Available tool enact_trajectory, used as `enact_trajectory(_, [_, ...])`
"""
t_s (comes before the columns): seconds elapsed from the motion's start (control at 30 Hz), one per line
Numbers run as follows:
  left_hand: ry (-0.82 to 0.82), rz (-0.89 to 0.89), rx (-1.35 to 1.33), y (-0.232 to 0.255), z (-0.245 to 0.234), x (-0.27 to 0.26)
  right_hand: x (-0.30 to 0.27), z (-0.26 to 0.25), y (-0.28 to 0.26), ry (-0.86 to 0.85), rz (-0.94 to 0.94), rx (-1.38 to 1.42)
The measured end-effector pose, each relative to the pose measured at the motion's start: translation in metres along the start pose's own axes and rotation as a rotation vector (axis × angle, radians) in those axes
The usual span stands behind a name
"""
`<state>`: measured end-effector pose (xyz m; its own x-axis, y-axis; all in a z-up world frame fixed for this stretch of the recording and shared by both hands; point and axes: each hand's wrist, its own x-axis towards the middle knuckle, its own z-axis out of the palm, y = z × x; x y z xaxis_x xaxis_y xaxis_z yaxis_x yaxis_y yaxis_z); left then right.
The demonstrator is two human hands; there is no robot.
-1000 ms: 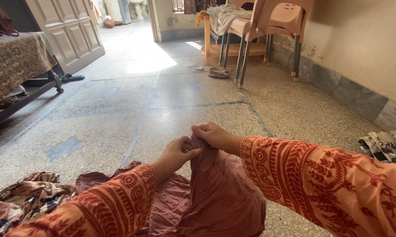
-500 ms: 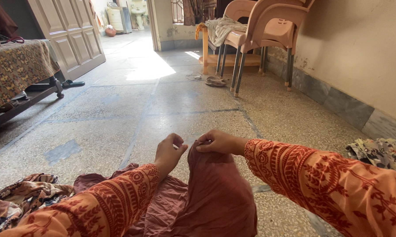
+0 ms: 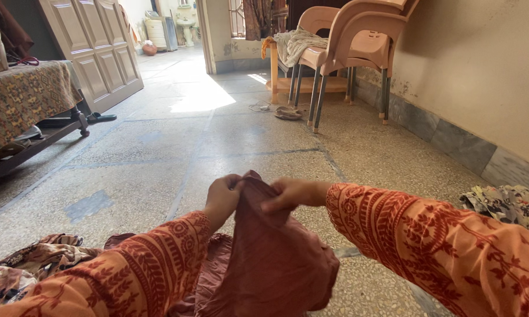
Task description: The person folds a patterned scarf and a brown garment by hand while sitting on the floor.
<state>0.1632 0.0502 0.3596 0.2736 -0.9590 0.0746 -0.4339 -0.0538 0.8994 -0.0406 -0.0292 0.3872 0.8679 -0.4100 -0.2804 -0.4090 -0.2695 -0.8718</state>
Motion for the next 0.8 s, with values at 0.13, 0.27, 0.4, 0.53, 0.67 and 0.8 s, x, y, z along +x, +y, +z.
enact_trajectory(0.13, [0.053, 0.083, 0.033, -0.010, -0.024, 0.015, 0.001, 0.007, 0.021, -0.212, 0.065, -0.119])
enact_trajectory(0.27, [0.059, 0.052, 0.119, -0.029, -0.050, 0.023, 0.004, -0.002, 0.047, -0.365, 0.299, -0.562])
enact_trajectory(0.4, [0.193, -0.059, 0.160, -0.053, -0.088, 0.031, -0.008, -0.029, 0.065, -0.224, 0.401, -0.770])
enact_trajectory(0.53, [0.198, 0.107, 0.228, -0.066, -0.090, 0.033, -0.011, -0.040, 0.058, -0.138, 0.396, -0.916])
enact_trajectory(0.67, [0.310, 0.012, 0.197, -0.053, -0.086, 0.024, -0.020, -0.037, 0.051, -0.082, 0.257, -1.147])
enact_trajectory(0.8, [0.447, 0.040, 0.239, -0.028, -0.097, 0.014, -0.028, -0.052, 0.055, 0.036, 0.230, -1.110])
